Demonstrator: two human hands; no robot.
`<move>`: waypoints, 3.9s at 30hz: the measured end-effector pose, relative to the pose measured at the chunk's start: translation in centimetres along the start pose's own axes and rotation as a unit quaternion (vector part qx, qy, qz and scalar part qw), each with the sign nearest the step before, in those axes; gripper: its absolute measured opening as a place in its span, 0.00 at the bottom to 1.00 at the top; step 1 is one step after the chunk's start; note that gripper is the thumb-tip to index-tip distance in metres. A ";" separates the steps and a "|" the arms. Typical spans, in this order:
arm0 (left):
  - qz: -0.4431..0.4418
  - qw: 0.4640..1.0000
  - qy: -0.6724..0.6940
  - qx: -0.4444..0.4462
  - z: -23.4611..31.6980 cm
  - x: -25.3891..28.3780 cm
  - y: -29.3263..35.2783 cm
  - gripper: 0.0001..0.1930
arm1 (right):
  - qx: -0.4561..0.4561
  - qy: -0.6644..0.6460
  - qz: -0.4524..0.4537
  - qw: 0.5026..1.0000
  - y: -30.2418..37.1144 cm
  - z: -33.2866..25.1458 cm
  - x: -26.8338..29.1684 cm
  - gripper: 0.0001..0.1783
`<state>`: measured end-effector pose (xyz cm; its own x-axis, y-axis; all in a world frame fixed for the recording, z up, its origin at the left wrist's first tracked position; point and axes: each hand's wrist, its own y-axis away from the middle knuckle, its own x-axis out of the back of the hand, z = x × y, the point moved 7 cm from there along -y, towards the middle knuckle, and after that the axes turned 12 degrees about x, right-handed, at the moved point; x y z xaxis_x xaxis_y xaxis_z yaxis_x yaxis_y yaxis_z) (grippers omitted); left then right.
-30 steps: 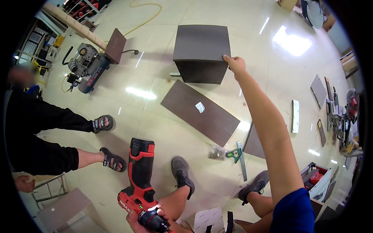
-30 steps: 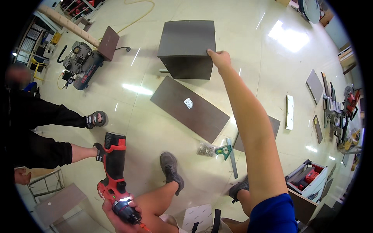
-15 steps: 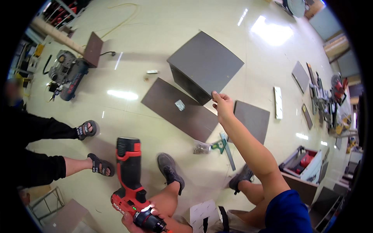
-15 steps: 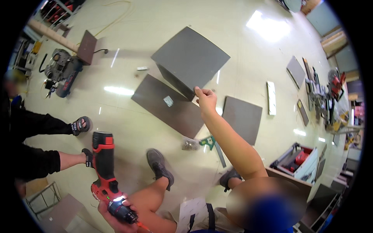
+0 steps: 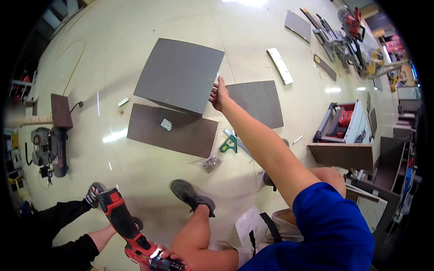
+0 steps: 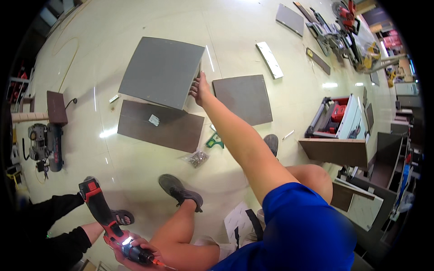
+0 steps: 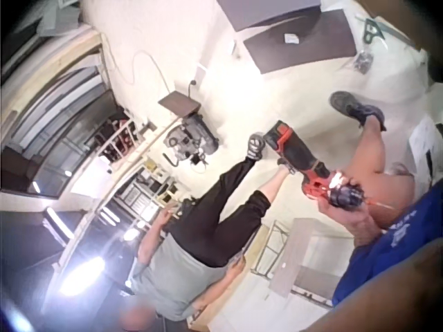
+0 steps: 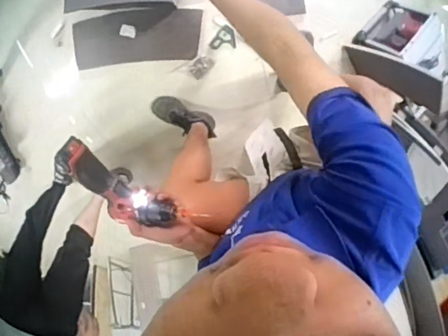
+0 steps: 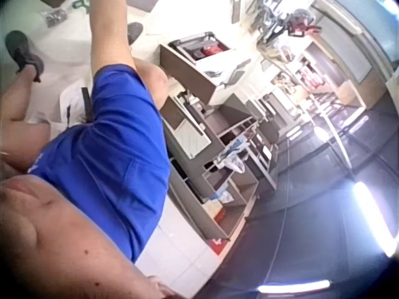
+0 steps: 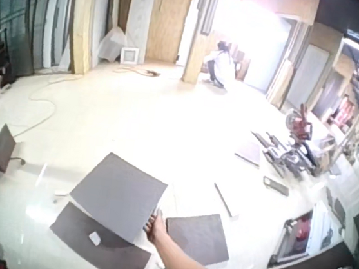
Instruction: The person sits on the floor and uses a cordless drill to fasten screws into flat-pack wooden panels. They align the pieces, drill them together, and assemble a small cabinet-like structure.
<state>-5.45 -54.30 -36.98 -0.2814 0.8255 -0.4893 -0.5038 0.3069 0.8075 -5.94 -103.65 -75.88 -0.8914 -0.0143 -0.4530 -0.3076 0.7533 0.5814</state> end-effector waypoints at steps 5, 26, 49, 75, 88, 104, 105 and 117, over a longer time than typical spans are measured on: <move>-0.024 0.999 0.015 0.025 -0.7 0.6 0.3 0.31 | -0.038 0.004 -0.074 0.997 0.2 3.5 -2.8 0.46; -0.128 0.988 -0.087 0.008 -6.2 -0.7 2.0 0.26 | 0.155 -0.100 0.077 0.980 25.9 10.8 21.8 0.21; -0.131 0.940 -0.286 0.131 -25.0 0.1 -9.5 0.35 | 0.042 0.704 0.147 0.694 1.9 -20.3 44.0 0.32; -0.104 0.912 -0.368 0.148 -28.2 5.1 -15.3 0.42 | 0.038 0.589 0.070 0.804 -0.8 -20.4 46.4 0.35; -0.150 0.933 -0.327 0.026 -26.6 -0.6 -11.4 0.19 | 0.249 0.636 -0.107 0.722 17.0 -33.6 30.5 0.27; -0.226 0.948 -0.172 -0.141 -12.3 0.0 1.7 0.25 | 0.229 0.365 -0.100 0.897 36.8 -35.3 25.9 0.24; -0.227 0.948 -0.170 -0.144 -12.2 0.0 1.9 0.25 | 0.219 0.380 -0.119 0.891 36.1 -33.9 25.8 0.24; -0.231 0.941 -0.241 -0.050 -17.3 3.7 -7.6 0.27 | 0.070 0.409 -0.139 0.899 28.9 -22.5 30.9 0.25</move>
<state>-16.77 -61.81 -50.64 0.3775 0.7410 -0.5554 -0.5634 0.6598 0.4973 -49.82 -97.08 -57.88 -0.7511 -0.6504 0.1134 -0.5622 0.7202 0.4065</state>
